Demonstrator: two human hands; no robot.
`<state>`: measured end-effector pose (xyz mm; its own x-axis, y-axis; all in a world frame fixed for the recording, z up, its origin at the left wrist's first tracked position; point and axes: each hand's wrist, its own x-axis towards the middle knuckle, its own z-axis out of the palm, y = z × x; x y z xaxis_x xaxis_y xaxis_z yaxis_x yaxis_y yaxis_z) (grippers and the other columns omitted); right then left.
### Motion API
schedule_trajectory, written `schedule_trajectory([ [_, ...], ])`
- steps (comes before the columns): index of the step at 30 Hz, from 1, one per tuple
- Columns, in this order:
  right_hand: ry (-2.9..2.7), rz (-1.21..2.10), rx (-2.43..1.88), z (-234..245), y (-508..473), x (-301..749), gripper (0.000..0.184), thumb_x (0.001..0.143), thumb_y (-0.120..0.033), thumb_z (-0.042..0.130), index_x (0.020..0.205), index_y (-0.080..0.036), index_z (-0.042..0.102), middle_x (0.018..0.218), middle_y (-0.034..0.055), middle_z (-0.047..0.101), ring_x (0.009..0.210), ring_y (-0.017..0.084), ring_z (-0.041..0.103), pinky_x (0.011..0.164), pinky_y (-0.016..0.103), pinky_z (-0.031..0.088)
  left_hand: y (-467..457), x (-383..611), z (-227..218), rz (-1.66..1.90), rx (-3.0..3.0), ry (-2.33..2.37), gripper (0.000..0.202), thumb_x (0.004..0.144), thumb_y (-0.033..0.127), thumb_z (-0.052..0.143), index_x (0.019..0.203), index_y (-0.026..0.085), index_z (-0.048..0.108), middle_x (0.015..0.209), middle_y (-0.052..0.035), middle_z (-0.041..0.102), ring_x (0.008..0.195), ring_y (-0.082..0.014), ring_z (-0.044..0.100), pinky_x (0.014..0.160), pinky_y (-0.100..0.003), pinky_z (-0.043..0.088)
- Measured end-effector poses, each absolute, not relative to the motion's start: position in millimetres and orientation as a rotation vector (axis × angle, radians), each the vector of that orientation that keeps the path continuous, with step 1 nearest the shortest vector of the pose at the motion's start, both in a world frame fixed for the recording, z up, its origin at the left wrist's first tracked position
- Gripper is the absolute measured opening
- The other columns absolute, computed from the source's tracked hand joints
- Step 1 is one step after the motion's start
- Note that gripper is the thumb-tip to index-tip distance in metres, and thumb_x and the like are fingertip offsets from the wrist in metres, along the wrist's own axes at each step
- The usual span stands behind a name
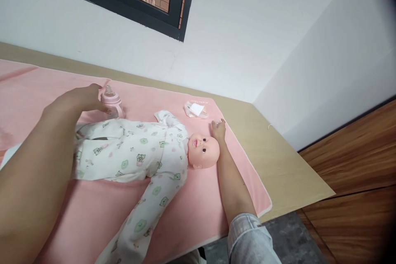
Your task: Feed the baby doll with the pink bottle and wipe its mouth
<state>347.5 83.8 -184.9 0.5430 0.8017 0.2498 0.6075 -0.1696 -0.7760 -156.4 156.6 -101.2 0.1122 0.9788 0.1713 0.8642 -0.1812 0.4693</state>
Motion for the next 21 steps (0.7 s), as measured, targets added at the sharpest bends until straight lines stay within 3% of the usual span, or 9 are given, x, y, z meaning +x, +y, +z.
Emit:
schedule_trajectory([
  [2, -1.142, 0.235, -1.858, -184.8, 84.2, 346.7, 0.068, 0.086, -0.04, 0.051, 0.142, -0.004, 0.035, 0.132, 0.0251, 0.053, 0.126, 0.031, 0.049, 0.11, 0.05, 0.033, 129.1, -139.4, -74.2, 0.468, 1.962, 2.131, 0.136, 0.046, 0.075, 0.079, 0.149, 0.009, 0.02, 0.139, -0.022, 0.044, 0.118, -0.0526, 0.043, 0.093, -0.066, 0.036],
  [4, -1.15, 0.163, -1.826, -184.7, 84.2, 345.4, 0.063, 0.088, -0.039, 0.05, 0.139, -0.004, 0.038, 0.133, 0.0254, 0.051, 0.129, 0.03, 0.046, 0.112, 0.049, 0.03, 94.7, -112.6, -44.5, 0.608, 2.021, 2.24, 0.116, 0.066, 0.079, 0.065, 0.149, 0.011, 0.02, 0.144, -0.0201, 0.039, 0.123, -0.0521, 0.04, 0.097, -0.07, 0.031],
  [8, -1.226, -0.028, -1.678, -183.0, 82.8, 342.1, 0.05, 0.092, -0.036, 0.044, 0.131, -0.006, 0.046, 0.132, 0.0218, 0.052, 0.129, 0.027, 0.042, 0.113, 0.044, 0.028, 40.0, -42.5, -10.8, 0.846, 2.399, 2.08, 0.071, 0.093, 0.058, 0.043, 0.143, 0.008, 0.034, 0.134, -0.0187, 0.051, 0.121, -0.0431, 0.048, 0.096, -0.057, 0.041],
  [11, -1.298, -0.137, -1.524, -180.6, 81.3, 339.2, 0.039, 0.094, -0.034, 0.037, 0.12, -0.011, 0.055, 0.123, 0.0161, 0.058, 0.123, 0.024, 0.044, 0.109, 0.041, 0.033, 31.8, 12.6, -17.6, 0.895, 2.592, 1.786, 0.05, 0.093, 0.045, 0.045, 0.131, 0.013, 0.052, 0.124, -0.0132, 0.061, 0.112, -0.0332, 0.057, 0.095, -0.046, 0.044],
  [14, -1.424, -0.171, -1.408, -178.5, 80.5, 334.8, 0.035, 0.096, -0.033, 0.032, 0.106, -0.016, 0.061, 0.11, 0.0114, 0.064, 0.11, 0.022, 0.05, 0.101, 0.038, 0.038, 41.3, 65.2, -32.3, 0.635, 2.663, 1.341, 0.045, 0.089, 0.047, 0.048, 0.121, 0.018, 0.06, 0.124, -0.0076, 0.064, 0.108, -0.0262, 0.06, 0.092, -0.035, 0.045],
  [21, -1.642, 0.016, -1.401, -176.4, 75.3, 319.6, 0.032, 0.096, -0.036, 0.033, 0.089, -0.019, 0.06, 0.096, 0.0083, 0.065, 0.095, 0.02, 0.053, 0.085, 0.033, 0.042, 67.6, 156.1, -47.9, -0.097, 2.327, 0.917, 0.058, 0.085, 0.059, 0.042, 0.111, 0.013, 0.066, 0.113, -0.0153, 0.068, 0.095, -0.0275, 0.064, 0.082, -0.034, 0.05],
])
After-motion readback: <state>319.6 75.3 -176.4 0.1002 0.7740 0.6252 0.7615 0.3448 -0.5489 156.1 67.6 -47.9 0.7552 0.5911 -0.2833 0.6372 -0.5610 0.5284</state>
